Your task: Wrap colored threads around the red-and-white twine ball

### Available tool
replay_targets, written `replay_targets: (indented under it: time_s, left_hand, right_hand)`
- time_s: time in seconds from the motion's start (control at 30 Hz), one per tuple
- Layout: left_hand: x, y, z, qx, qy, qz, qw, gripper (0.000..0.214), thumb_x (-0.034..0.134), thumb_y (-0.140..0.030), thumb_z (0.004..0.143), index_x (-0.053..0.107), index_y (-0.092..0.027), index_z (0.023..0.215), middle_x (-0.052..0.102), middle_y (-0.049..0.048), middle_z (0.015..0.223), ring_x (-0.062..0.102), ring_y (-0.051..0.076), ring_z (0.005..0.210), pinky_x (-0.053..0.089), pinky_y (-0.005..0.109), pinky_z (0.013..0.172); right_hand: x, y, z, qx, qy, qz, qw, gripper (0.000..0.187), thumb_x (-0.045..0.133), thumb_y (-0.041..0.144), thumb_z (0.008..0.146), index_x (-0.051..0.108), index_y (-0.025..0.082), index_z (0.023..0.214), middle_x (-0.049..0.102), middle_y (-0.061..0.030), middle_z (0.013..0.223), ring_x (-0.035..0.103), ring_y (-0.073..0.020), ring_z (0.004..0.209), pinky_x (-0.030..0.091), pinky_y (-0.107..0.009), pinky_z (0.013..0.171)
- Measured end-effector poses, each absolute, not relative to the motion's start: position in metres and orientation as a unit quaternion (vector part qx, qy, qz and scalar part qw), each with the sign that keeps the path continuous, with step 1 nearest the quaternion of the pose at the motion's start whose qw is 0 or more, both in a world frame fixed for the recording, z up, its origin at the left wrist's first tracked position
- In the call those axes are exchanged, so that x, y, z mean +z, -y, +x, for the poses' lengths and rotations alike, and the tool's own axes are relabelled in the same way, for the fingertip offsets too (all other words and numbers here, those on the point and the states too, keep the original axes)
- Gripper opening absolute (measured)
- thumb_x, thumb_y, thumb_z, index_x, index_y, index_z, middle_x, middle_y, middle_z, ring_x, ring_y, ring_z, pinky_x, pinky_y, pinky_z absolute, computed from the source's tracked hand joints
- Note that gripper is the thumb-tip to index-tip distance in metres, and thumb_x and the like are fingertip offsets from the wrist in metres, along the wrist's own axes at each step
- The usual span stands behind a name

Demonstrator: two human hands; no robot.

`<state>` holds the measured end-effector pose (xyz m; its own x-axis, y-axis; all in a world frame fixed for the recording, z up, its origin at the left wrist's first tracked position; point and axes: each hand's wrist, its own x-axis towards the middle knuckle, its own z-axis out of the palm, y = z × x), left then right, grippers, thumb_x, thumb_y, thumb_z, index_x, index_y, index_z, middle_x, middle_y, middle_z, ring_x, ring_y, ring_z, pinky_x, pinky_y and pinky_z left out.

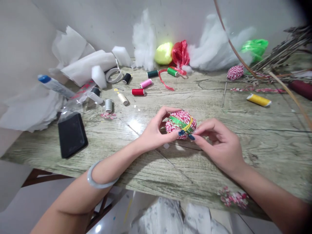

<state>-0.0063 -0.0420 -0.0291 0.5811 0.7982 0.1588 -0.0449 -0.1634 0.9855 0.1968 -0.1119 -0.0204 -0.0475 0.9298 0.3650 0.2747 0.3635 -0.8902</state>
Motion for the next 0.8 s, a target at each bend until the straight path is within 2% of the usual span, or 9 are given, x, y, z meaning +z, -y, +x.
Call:
replay_targets:
  time_s: [0.37, 0.5, 0.63, 0.73, 0.8]
  left_hand:
    - [-0.027, 0.041, -0.006, 0.364, -0.28, 0.67, 0.583, 0.052, 0.073, -0.03, 0.082, 0.051, -0.024, 0.128, 0.057, 0.0078, 0.126, 0.058, 0.021, 0.112, 0.049, 0.031, 0.095]
    - [-0.028, 0.041, -0.006, 0.358, -0.299, 0.67, 0.578, 0.051, 0.072, -0.033, 0.083, 0.052, -0.023, 0.129, 0.058, 0.0085, 0.126, 0.058, 0.022, 0.112, 0.049, 0.033, 0.095]
    - [-0.031, 0.04, -0.004, 0.34, -0.313, 0.673, 0.578, 0.052, 0.072, -0.035, 0.083, 0.053, -0.022, 0.129, 0.06, 0.0091, 0.124, 0.06, 0.022, 0.11, 0.049, 0.034, 0.095]
    - [-0.033, 0.039, -0.004, 0.342, -0.313, 0.67, 0.579, 0.05, 0.071, -0.034, 0.083, 0.052, -0.021, 0.128, 0.06, 0.0093, 0.123, 0.06, 0.021, 0.109, 0.05, 0.034, 0.095]
    - [-0.035, 0.038, -0.004, 0.348, -0.311, 0.664, 0.584, 0.05, 0.071, -0.034, 0.083, 0.052, -0.021, 0.127, 0.06, 0.0091, 0.123, 0.06, 0.021, 0.108, 0.05, 0.034, 0.095]
  right_hand:
    - [-0.019, 0.109, 0.196, 0.337, 0.62, -0.475, 0.525, 0.007, 0.067, 0.018, 0.086, 0.064, 0.024, 0.088, 0.067, 0.0005, 0.082, 0.065, -0.0123, 0.075, 0.056, -0.023, 0.068]
    - [-0.016, 0.107, 0.198, 0.322, 0.593, -0.51, 0.533, 0.012, 0.063, 0.017, 0.09, 0.069, 0.026, 0.094, 0.07, 0.0009, 0.088, 0.066, -0.0109, 0.078, 0.055, -0.021, 0.071]
    - [-0.014, 0.103, 0.201, 0.314, 0.593, -0.537, 0.512, 0.009, 0.067, 0.019, 0.087, 0.071, 0.027, 0.087, 0.071, 0.0025, 0.084, 0.067, -0.0112, 0.078, 0.054, -0.022, 0.072]
    - [-0.016, 0.1, 0.203, 0.341, 0.561, -0.544, 0.523, 0.002, 0.07, 0.025, 0.085, 0.07, 0.026, 0.084, 0.07, 0.0017, 0.08, 0.066, -0.0123, 0.074, 0.055, -0.024, 0.069]
    - [-0.018, 0.097, 0.204, 0.368, 0.529, -0.539, 0.543, 0.006, 0.072, 0.03, 0.084, 0.069, 0.025, 0.081, 0.069, 0.0007, 0.077, 0.065, -0.0133, 0.071, 0.054, -0.025, 0.068]
